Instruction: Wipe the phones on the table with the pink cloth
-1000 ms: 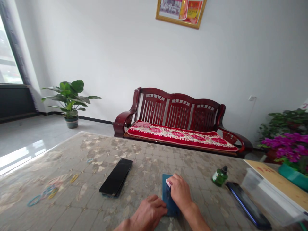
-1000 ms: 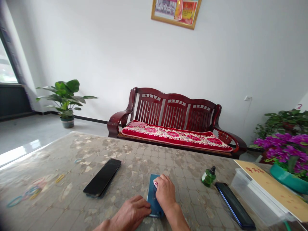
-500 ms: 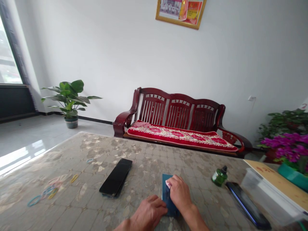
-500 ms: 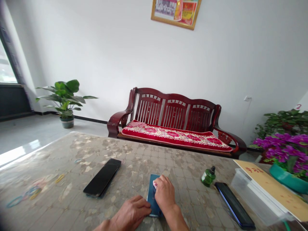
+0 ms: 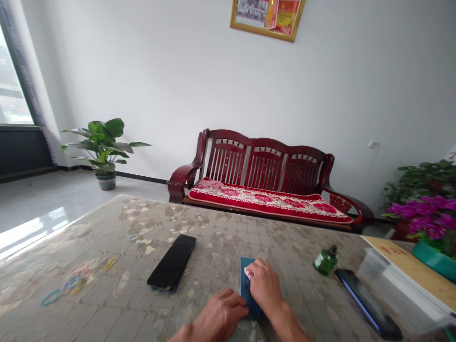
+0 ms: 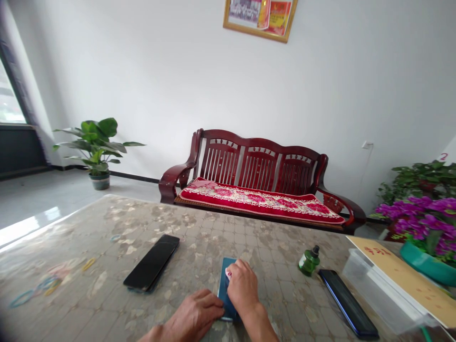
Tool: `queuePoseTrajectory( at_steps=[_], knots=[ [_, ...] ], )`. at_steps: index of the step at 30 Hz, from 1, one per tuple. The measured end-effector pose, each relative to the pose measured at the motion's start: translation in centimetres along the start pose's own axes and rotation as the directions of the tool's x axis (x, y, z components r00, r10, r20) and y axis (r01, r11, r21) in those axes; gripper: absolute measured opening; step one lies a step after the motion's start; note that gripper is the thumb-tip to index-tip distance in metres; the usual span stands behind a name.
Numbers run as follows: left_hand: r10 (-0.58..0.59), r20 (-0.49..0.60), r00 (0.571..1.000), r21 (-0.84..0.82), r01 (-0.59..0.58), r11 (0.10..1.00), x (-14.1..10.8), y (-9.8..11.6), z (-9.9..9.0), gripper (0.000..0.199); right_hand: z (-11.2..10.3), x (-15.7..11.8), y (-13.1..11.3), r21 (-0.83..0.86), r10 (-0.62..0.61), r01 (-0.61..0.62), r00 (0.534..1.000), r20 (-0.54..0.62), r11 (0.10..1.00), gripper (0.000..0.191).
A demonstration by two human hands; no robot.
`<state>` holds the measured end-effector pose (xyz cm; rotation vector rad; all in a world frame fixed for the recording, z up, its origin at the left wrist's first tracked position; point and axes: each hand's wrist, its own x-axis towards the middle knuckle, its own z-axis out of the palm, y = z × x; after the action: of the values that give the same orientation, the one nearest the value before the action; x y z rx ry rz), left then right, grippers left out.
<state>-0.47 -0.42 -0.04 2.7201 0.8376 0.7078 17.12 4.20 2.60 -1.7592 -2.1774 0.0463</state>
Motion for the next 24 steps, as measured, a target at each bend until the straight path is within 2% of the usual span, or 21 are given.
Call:
queuePoseTrajectory(
  at_steps=[6,11,20,24],
  knots=[
    [-0.008,0.001,1.000,0.016,0.008,1.000,0.0,0.0,0.1,0.014,0.4,0.0,0.0,0.001,-0.001,0.001,1.000,-0.002,1.000,0.028],
    [-0.004,-0.010,1.000,0.033,0.004,0.999,0.0,-0.2,0.6,0.016,0.2,-0.7,-0.5,0.022,-0.051,0.051,0.999,0.005,0.998,0.029],
    [-0.011,-0.013,1.000,0.014,0.011,1.000,0.2,-0.1,0.6,0.016,0.6,-0.1,-0.6,0.062,-0.086,0.091,0.993,-0.077,0.994,0.030],
    [-0.014,-0.038,0.999,0.021,0.015,1.000,0.2,-0.3,0.9,0.015,0.8,-0.7,-1.0,0.073,-0.112,0.115,0.993,-0.043,0.991,0.030]
  ],
)
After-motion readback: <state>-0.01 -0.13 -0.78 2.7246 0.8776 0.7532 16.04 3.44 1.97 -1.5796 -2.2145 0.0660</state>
